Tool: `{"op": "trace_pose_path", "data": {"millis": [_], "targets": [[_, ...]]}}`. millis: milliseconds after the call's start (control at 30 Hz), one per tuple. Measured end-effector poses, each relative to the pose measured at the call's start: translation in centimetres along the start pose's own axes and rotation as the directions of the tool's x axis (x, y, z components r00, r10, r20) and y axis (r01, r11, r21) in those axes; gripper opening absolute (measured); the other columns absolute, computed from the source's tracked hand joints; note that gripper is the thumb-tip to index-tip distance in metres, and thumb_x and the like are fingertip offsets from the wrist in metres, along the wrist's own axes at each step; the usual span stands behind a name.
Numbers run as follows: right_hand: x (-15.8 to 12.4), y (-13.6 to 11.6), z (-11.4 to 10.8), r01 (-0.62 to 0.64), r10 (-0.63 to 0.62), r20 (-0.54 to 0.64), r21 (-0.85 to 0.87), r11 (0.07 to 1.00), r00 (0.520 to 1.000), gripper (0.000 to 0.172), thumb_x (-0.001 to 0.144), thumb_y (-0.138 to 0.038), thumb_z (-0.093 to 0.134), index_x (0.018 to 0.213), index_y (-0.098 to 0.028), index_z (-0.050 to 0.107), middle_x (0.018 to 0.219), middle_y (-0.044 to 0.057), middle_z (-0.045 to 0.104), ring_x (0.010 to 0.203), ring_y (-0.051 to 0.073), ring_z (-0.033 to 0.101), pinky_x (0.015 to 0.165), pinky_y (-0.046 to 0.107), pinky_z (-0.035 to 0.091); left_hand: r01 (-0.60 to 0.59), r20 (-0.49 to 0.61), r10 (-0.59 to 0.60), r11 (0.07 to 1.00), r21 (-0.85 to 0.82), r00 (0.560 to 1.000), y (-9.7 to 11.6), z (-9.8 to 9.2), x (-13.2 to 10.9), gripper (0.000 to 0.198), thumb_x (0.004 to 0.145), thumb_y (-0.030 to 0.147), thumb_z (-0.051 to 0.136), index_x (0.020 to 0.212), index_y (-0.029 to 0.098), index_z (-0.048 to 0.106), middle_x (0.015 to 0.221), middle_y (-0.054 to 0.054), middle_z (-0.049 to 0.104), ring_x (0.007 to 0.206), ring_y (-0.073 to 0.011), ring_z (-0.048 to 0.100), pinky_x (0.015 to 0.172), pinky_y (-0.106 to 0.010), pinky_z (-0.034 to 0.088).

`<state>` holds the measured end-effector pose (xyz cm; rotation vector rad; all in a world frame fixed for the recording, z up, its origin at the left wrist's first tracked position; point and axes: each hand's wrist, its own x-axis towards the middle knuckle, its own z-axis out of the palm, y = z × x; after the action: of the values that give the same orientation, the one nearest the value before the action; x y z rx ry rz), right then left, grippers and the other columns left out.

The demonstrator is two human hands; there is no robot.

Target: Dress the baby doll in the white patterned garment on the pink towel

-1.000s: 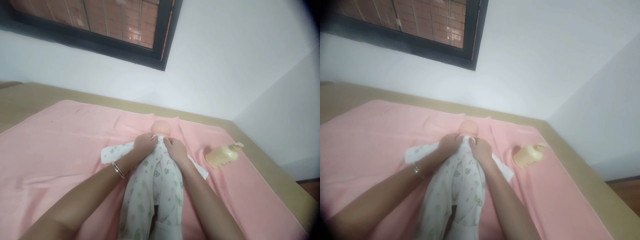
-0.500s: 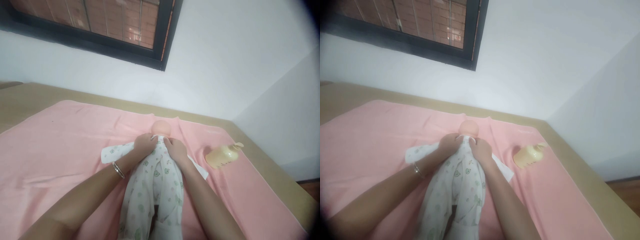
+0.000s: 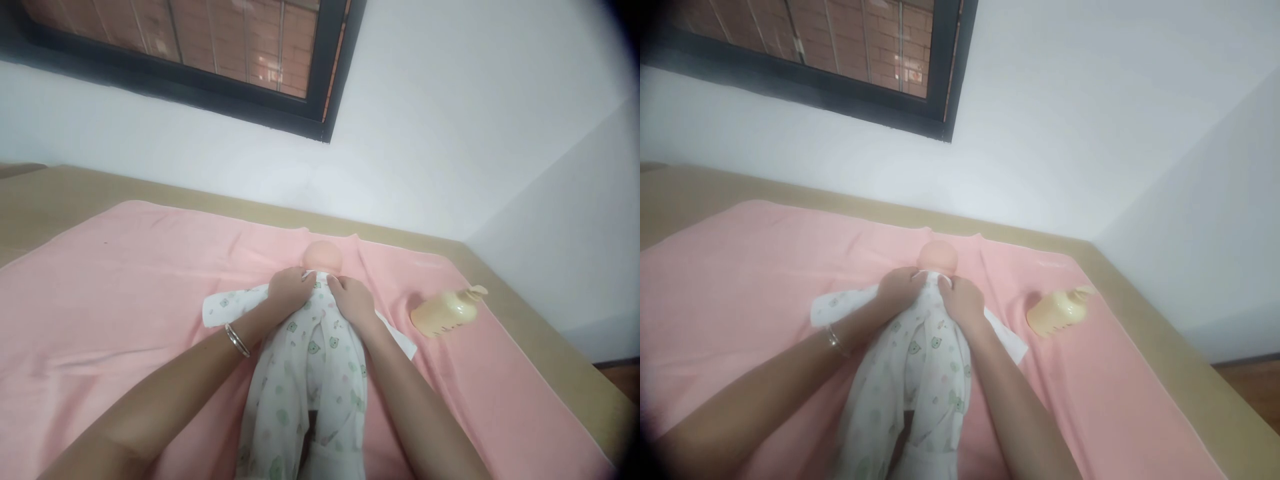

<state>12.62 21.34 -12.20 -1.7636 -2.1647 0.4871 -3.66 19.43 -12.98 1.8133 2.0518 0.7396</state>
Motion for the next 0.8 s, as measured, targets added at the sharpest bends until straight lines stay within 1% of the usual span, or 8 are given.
{"op": "trace_pose_path", "data": {"millis": [300,533,800], "targets": [[0.03,0.08,0.10,0.005,-0.006,-0.014,-0.015,1.000,1.000,0.057,0.088,-0.058,0.022,0.073,-0.019,0.061,0.075,0.005,0.063,0.067,0.016,0.053,0.056,0.025,0.027,-0.011,-0.003,0.011,1.000,0.005,1.000,-0.05,0.00,-0.03,0.041,0.084,0.043,0.033,0.063,0.018,0.057,0.066,-0.003,0.061,0.060,-0.0144,0.049,0.055,-0.026,0.028],[0.02,-0.01,0.03,0.002,-0.002,-0.002,-0.021,1.000,1.000,0.058,0.089,-0.058,0.021,0.073,-0.019,0.062,0.075,0.006,0.063,0.068,0.016,0.053,0.056,0.025,0.028,0.004,0.013,-0.005,1.000,0.014,1.000,-0.08,0.01,-0.01,0.040,0.084,0.042,0.032,0.066,0.018,0.058,0.069,-0.004,0.062,0.063,-0.0152,0.050,0.057,-0.026,0.030],[-0.03,-0.04,0.01,-0.001,0.001,0.000,-0.021,1.000,1.000,0.058,0.089,-0.058,0.021,0.074,-0.019,0.062,0.076,0.006,0.063,0.069,0.017,0.054,0.057,0.025,0.029,0.000,0.008,0.000,1.000,0.008,1.000,-0.02,-0.04,-0.01,0.040,0.084,0.041,0.032,0.062,0.018,0.056,0.068,-0.004,0.062,0.062,-0.0149,0.050,0.056,-0.026,0.029]]}}
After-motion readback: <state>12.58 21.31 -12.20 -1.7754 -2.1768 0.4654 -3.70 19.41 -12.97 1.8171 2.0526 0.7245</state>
